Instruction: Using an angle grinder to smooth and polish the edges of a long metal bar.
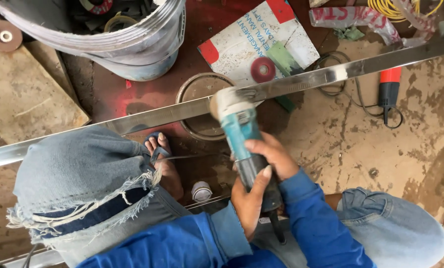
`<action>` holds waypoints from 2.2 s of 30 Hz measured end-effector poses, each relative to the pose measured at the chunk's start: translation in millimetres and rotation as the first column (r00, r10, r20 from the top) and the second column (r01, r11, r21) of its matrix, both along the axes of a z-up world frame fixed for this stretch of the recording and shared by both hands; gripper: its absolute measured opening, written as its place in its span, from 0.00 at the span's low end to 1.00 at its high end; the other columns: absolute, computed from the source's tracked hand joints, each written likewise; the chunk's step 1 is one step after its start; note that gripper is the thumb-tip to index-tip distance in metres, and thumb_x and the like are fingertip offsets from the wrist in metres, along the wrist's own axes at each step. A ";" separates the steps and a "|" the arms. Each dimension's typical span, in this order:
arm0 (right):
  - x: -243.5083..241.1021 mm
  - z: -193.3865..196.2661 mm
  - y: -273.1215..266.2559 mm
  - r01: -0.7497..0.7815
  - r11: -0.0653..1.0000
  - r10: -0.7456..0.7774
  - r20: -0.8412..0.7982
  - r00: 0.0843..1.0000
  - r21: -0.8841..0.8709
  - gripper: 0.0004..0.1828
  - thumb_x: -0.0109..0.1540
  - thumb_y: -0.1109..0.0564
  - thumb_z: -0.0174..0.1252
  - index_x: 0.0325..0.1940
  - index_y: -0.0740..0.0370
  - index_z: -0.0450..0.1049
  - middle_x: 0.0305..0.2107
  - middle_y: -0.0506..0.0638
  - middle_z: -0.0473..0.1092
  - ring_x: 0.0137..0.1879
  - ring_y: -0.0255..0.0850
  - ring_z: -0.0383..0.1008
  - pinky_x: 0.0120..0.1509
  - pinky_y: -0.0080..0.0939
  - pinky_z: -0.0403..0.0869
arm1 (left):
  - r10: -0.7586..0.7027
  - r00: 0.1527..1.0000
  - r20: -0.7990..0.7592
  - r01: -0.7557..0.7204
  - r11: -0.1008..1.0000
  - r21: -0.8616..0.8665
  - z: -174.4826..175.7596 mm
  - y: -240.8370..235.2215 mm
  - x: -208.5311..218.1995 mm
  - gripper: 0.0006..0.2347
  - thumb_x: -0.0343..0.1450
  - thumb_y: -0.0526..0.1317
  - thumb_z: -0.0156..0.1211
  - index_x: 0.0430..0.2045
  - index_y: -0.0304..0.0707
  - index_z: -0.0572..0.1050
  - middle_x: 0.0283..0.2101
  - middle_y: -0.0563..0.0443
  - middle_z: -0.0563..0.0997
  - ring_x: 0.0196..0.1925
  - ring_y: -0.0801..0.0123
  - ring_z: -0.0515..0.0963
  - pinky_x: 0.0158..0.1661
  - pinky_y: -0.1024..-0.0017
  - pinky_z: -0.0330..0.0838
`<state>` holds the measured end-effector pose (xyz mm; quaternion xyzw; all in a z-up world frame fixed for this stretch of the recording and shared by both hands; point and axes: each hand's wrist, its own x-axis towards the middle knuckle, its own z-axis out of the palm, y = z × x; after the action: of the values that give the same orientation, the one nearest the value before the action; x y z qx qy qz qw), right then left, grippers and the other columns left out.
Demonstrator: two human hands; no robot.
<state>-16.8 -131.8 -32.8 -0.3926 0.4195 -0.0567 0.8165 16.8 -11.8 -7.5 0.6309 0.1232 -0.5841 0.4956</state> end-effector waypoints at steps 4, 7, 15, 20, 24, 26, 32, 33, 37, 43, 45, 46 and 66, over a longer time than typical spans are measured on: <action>-11.8 -18.2 0.3 -0.044 0.996 0.045 0.009 0.999 -0.080 0.26 0.55 0.53 0.63 0.51 0.74 0.73 0.33 0.70 0.78 0.32 0.58 0.81 0.38 0.52 0.82 | -0.009 0.999 -0.039 0.007 0.998 -0.062 -20.1 5.4 -7.5 0.28 0.62 0.54 0.64 0.56 0.43 0.77 0.50 0.47 0.86 0.54 0.66 0.85 0.54 0.71 0.81; -32.9 -33.5 -1.1 0.143 0.982 -0.133 0.086 0.987 -0.121 0.26 0.56 0.52 0.63 0.51 0.74 0.74 0.34 0.67 0.78 0.33 0.57 0.82 0.40 0.53 0.83 | -0.220 0.974 0.049 0.224 0.970 -0.094 -28.7 -4.3 -2.0 0.28 0.60 0.58 0.64 0.52 0.47 0.78 0.48 0.49 0.85 0.50 0.65 0.85 0.51 0.70 0.80; -18.2 -36.8 1.5 0.083 0.995 -0.081 0.037 0.996 -0.057 0.25 0.54 0.54 0.65 0.49 0.73 0.73 0.33 0.68 0.78 0.32 0.57 0.81 0.37 0.52 0.82 | -0.090 0.994 0.066 0.096 0.992 -0.086 -32.3 5.7 -9.4 0.25 0.62 0.55 0.63 0.52 0.46 0.79 0.46 0.49 0.86 0.48 0.68 0.85 0.50 0.71 0.80; -0.7 -26.5 8.1 -0.102 0.993 0.103 0.010 0.995 -0.062 0.22 0.54 0.53 0.64 0.48 0.68 0.73 0.30 0.60 0.76 0.32 0.49 0.78 0.39 0.46 0.79 | 0.054 0.999 0.006 -0.054 0.998 -0.018 -35.7 18.0 -12.7 0.26 0.64 0.54 0.61 0.56 0.44 0.78 0.50 0.46 0.87 0.54 0.62 0.85 0.53 0.66 0.82; -16.7 -29.6 0.7 0.161 0.985 -0.160 0.029 0.987 -0.062 0.23 0.54 0.54 0.63 0.47 0.74 0.73 0.30 0.69 0.77 0.29 0.57 0.80 0.35 0.52 0.81 | -0.126 0.981 0.150 0.140 0.986 -0.087 -39.6 0.1 -4.8 0.24 0.62 0.56 0.63 0.48 0.45 0.81 0.44 0.50 0.86 0.46 0.70 0.84 0.48 0.71 0.79; -17.2 -20.4 -0.9 0.251 0.964 -0.248 0.052 0.967 -0.083 0.22 0.56 0.53 0.61 0.46 0.75 0.73 0.30 0.69 0.77 0.29 0.58 0.79 0.34 0.52 0.81 | -0.237 0.959 0.155 0.249 0.966 -0.066 -28.0 -8.5 5.1 0.25 0.61 0.58 0.62 0.48 0.46 0.81 0.44 0.50 0.86 0.46 0.68 0.85 0.48 0.70 0.79; -9.1 -23.6 1.0 0.093 0.990 -0.093 0.007 0.996 -0.102 0.21 0.57 0.52 0.62 0.44 0.75 0.74 0.29 0.68 0.78 0.29 0.56 0.80 0.35 0.51 0.82 | -0.066 0.990 0.126 0.070 0.997 -0.025 -31.1 6.0 -10.5 0.23 0.61 0.55 0.65 0.46 0.44 0.82 0.41 0.51 0.86 0.44 0.73 0.83 0.46 0.73 0.78; -5.7 -24.9 4.3 0.013 0.997 -0.011 0.034 0.999 -0.075 0.22 0.56 0.52 0.63 0.47 0.72 0.73 0.31 0.66 0.77 0.30 0.54 0.80 0.37 0.49 0.81 | -0.016 0.996 0.093 0.017 1.000 -0.005 -27.6 10.4 -11.0 0.23 0.62 0.54 0.63 0.48 0.44 0.81 0.42 0.49 0.86 0.45 0.71 0.84 0.47 0.72 0.79; -10.9 -26.2 14.5 -0.022 0.999 0.022 0.002 1.000 -0.033 0.27 0.54 0.52 0.65 0.53 0.70 0.72 0.34 0.65 0.77 0.33 0.54 0.79 0.43 0.52 0.82 | 0.016 0.998 0.062 -0.014 0.999 -0.030 -31.7 23.6 -17.6 0.23 0.63 0.53 0.64 0.50 0.41 0.80 0.43 0.47 0.87 0.46 0.67 0.86 0.47 0.69 0.82; -28.8 -25.0 13.1 0.239 0.964 -0.238 0.019 0.971 -0.120 0.23 0.57 0.51 0.60 0.47 0.74 0.74 0.30 0.68 0.77 0.30 0.58 0.80 0.36 0.54 0.81 | -0.158 0.977 0.141 0.183 0.966 -0.180 -39.1 8.7 -9.0 0.26 0.62 0.54 0.65 0.52 0.43 0.78 0.49 0.49 0.86 0.52 0.66 0.85 0.52 0.69 0.79; -25.5 -22.3 14.2 0.199 0.971 -0.198 0.020 0.980 -0.131 0.22 0.57 0.51 0.60 0.45 0.75 0.75 0.30 0.68 0.77 0.30 0.58 0.80 0.37 0.54 0.81 | -0.149 0.980 0.130 0.168 0.975 -0.148 -38.9 12.5 -11.0 0.25 0.63 0.55 0.65 0.51 0.43 0.79 0.47 0.49 0.86 0.51 0.67 0.85 0.51 0.69 0.79; -24.9 -20.8 15.5 0.168 0.976 -0.167 0.020 0.986 -0.141 0.22 0.57 0.51 0.60 0.43 0.76 0.75 0.30 0.68 0.78 0.30 0.57 0.80 0.37 0.54 0.82 | -0.149 0.982 0.119 0.163 0.980 -0.114 -38.6 14.8 -12.4 0.24 0.63 0.55 0.65 0.50 0.43 0.79 0.46 0.49 0.86 0.49 0.68 0.84 0.49 0.69 0.79; -18.5 -40.3 16.4 0.009 0.996 -0.008 0.011 1.000 -0.086 0.24 0.54 0.53 0.65 0.51 0.69 0.74 0.35 0.61 0.78 0.36 0.50 0.79 0.43 0.47 0.80 | 0.027 0.999 0.018 -0.026 0.997 -0.077 -40.8 27.5 -23.2 0.23 0.64 0.51 0.63 0.52 0.39 0.78 0.44 0.43 0.86 0.44 0.62 0.86 0.44 0.66 0.82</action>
<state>-35.3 -115.4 -73.1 -0.4254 0.4138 -0.0804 0.8009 -6.4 15.7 -48.4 0.6152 0.1043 -0.5759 0.5282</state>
